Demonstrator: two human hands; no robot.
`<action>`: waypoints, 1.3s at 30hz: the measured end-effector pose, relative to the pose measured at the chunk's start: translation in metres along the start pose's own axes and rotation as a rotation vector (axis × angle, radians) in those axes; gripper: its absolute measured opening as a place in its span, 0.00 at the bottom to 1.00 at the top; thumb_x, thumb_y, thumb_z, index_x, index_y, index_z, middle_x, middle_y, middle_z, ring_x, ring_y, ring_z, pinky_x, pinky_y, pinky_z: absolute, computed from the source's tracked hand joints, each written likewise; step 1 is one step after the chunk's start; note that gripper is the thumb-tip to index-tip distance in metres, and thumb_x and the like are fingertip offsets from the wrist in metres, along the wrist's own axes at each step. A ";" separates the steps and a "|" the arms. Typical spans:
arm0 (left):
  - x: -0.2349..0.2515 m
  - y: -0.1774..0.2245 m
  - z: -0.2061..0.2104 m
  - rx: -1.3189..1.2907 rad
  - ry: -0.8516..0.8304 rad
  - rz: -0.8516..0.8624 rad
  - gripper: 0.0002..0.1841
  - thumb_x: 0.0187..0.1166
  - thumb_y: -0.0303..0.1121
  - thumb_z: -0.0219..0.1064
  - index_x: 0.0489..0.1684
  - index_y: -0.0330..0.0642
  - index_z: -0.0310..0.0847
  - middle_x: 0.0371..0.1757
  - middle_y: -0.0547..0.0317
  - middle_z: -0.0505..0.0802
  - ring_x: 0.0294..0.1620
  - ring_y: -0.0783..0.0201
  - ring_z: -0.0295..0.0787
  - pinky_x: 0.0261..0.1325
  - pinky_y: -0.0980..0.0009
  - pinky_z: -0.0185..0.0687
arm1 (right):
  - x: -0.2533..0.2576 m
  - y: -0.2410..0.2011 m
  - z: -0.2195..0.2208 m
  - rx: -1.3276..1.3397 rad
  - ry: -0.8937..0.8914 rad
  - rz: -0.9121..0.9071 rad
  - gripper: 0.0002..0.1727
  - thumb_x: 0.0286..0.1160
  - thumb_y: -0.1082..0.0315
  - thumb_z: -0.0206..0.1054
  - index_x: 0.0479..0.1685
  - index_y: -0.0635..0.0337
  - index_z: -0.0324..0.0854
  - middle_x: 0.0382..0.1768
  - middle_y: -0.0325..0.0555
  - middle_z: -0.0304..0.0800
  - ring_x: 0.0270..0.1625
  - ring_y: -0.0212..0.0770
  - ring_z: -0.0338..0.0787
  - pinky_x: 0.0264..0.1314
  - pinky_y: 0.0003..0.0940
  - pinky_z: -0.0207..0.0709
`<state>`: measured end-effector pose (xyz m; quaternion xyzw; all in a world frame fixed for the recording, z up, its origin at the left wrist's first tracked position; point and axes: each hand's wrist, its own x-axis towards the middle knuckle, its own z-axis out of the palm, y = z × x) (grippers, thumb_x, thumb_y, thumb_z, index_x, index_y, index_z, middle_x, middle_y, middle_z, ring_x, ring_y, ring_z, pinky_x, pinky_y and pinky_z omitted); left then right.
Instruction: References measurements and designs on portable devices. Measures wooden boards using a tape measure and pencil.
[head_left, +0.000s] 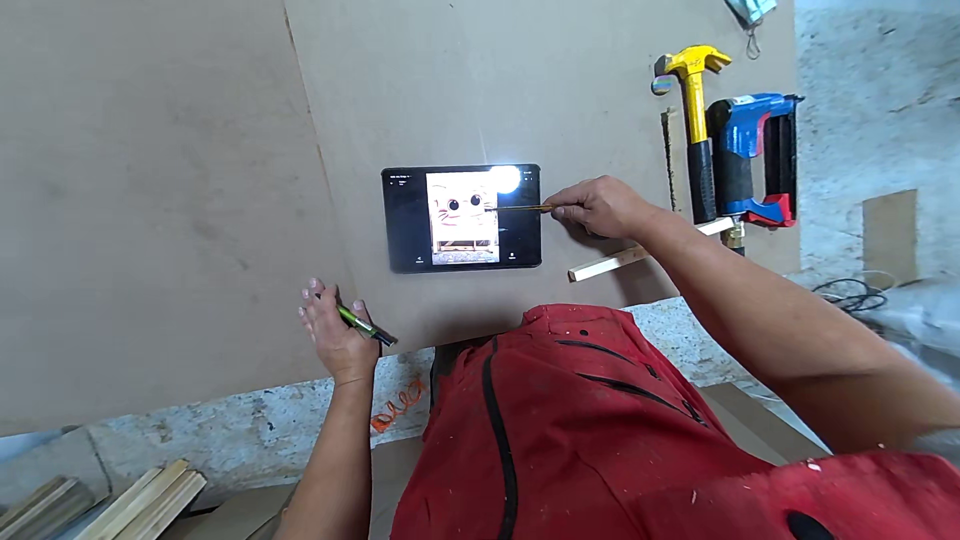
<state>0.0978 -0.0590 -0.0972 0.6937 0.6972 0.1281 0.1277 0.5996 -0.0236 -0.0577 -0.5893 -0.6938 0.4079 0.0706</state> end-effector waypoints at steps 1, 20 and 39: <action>0.001 0.005 -0.004 -0.052 -0.014 -0.013 0.31 0.90 0.54 0.49 0.86 0.44 0.66 0.93 0.50 0.65 0.96 0.52 0.51 0.97 0.49 0.39 | -0.003 -0.005 -0.002 0.047 0.026 0.040 0.16 0.91 0.56 0.57 0.64 0.37 0.90 0.43 0.36 0.96 0.41 0.37 0.93 0.52 0.49 0.86; 0.058 0.033 -0.044 -0.270 -0.429 0.306 0.23 0.92 0.46 0.54 0.83 0.54 0.74 0.70 0.53 0.90 0.57 0.52 0.93 0.58 0.40 0.88 | -0.061 -0.150 0.189 0.307 0.739 0.604 0.17 0.91 0.56 0.57 0.58 0.48 0.91 0.46 0.38 0.96 0.47 0.36 0.94 0.53 0.45 0.88; 0.124 -0.067 -0.014 -0.097 -0.220 0.547 0.31 0.89 0.54 0.48 0.84 0.45 0.70 0.92 0.51 0.67 0.96 0.53 0.51 0.97 0.50 0.40 | -0.065 -0.089 0.064 0.135 0.524 0.320 0.16 0.90 0.54 0.59 0.58 0.47 0.91 0.44 0.35 0.94 0.42 0.30 0.91 0.51 0.38 0.87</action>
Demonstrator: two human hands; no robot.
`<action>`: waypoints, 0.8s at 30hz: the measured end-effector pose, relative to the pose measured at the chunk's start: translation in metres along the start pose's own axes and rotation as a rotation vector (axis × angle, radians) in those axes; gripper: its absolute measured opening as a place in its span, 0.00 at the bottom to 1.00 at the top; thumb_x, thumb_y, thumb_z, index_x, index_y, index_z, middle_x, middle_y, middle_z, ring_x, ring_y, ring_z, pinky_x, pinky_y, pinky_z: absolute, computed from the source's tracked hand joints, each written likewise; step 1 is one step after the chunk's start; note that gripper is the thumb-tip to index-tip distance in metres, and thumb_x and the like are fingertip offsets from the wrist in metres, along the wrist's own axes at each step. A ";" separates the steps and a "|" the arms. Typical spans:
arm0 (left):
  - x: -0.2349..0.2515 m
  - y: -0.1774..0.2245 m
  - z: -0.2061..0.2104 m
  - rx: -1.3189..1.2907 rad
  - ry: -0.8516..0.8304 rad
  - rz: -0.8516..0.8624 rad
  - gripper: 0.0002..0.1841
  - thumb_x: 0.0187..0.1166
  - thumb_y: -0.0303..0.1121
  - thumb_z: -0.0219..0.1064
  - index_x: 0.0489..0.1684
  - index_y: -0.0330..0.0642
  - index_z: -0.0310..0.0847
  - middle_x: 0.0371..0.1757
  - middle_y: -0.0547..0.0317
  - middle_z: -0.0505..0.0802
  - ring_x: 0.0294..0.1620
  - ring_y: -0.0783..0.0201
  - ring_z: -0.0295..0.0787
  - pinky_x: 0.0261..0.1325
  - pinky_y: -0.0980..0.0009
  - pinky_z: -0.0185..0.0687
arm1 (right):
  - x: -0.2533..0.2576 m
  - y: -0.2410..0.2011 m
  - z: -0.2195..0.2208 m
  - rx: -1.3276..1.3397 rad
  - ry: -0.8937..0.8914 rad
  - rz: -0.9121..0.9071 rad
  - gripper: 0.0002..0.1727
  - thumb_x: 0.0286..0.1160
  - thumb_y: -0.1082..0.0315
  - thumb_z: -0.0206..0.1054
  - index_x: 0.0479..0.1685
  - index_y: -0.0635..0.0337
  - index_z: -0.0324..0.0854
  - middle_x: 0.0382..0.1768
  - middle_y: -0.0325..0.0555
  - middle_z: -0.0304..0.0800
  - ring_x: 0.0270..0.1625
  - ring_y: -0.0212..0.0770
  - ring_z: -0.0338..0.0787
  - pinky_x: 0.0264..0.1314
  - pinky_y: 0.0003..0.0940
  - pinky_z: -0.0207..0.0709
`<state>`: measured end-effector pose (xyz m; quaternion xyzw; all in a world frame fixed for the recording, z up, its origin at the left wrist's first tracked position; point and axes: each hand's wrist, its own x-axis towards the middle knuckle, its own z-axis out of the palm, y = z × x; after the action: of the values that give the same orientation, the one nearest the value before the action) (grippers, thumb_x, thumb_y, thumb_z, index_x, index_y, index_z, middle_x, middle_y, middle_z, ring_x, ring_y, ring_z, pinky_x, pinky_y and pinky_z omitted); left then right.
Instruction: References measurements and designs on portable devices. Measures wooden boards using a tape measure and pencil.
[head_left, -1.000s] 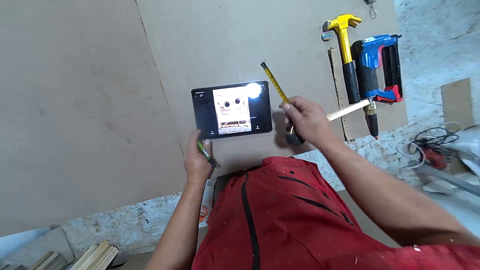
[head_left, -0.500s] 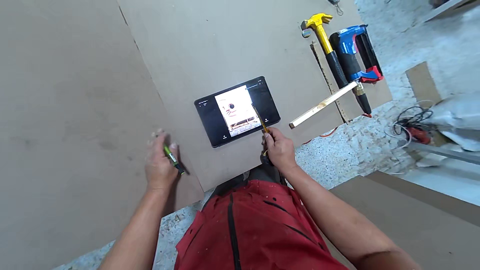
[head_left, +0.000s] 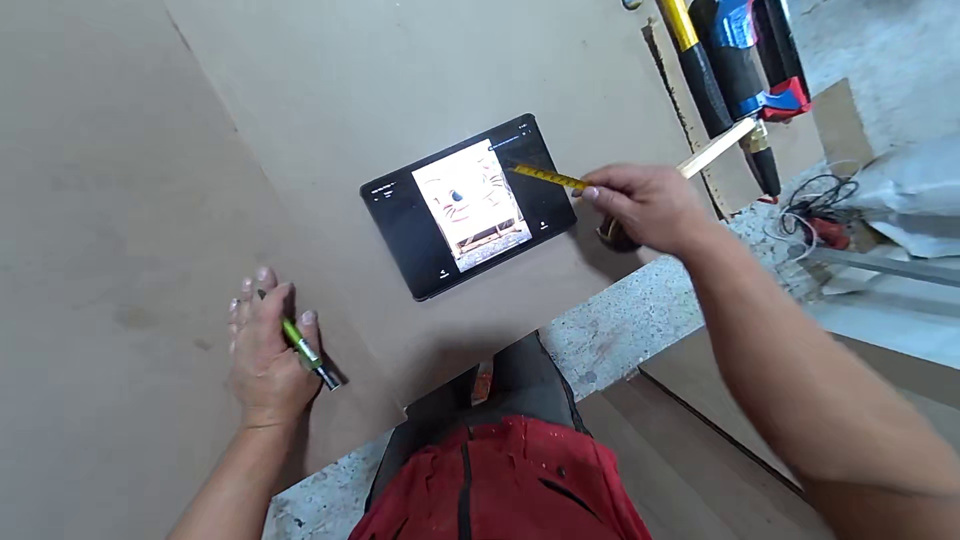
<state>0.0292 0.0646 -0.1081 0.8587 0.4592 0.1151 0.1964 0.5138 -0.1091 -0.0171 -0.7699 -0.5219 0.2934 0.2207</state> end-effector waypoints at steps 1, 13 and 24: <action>-0.001 -0.001 0.001 -0.017 0.007 -0.008 0.31 0.89 0.54 0.49 0.84 0.45 0.71 0.92 0.50 0.68 0.96 0.53 0.51 0.97 0.49 0.40 | 0.014 0.010 -0.008 -0.058 -0.051 -0.053 0.16 0.89 0.53 0.59 0.56 0.46 0.91 0.45 0.35 0.94 0.43 0.29 0.91 0.52 0.39 0.87; 0.101 0.204 0.031 -0.386 0.045 0.192 0.19 0.83 0.37 0.66 0.71 0.45 0.85 0.70 0.57 0.90 0.79 0.59 0.79 0.82 0.56 0.75 | 0.086 0.057 -0.015 -0.105 -0.213 -0.406 0.13 0.86 0.54 0.63 0.49 0.46 0.92 0.35 0.28 0.93 0.33 0.20 0.87 0.39 0.25 0.83; 0.135 0.247 0.073 -0.209 0.178 0.227 0.07 0.81 0.31 0.70 0.50 0.51 0.93 0.51 0.65 0.95 0.60 0.70 0.86 0.62 0.72 0.79 | 0.108 0.076 -0.019 -0.136 -0.218 -0.518 0.11 0.84 0.51 0.64 0.48 0.41 0.89 0.34 0.24 0.91 0.33 0.19 0.87 0.36 0.25 0.83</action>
<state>0.3152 0.0367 -0.0621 0.8663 0.3605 0.2593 0.2288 0.6084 -0.0358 -0.0766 -0.5879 -0.7402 0.2726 0.1790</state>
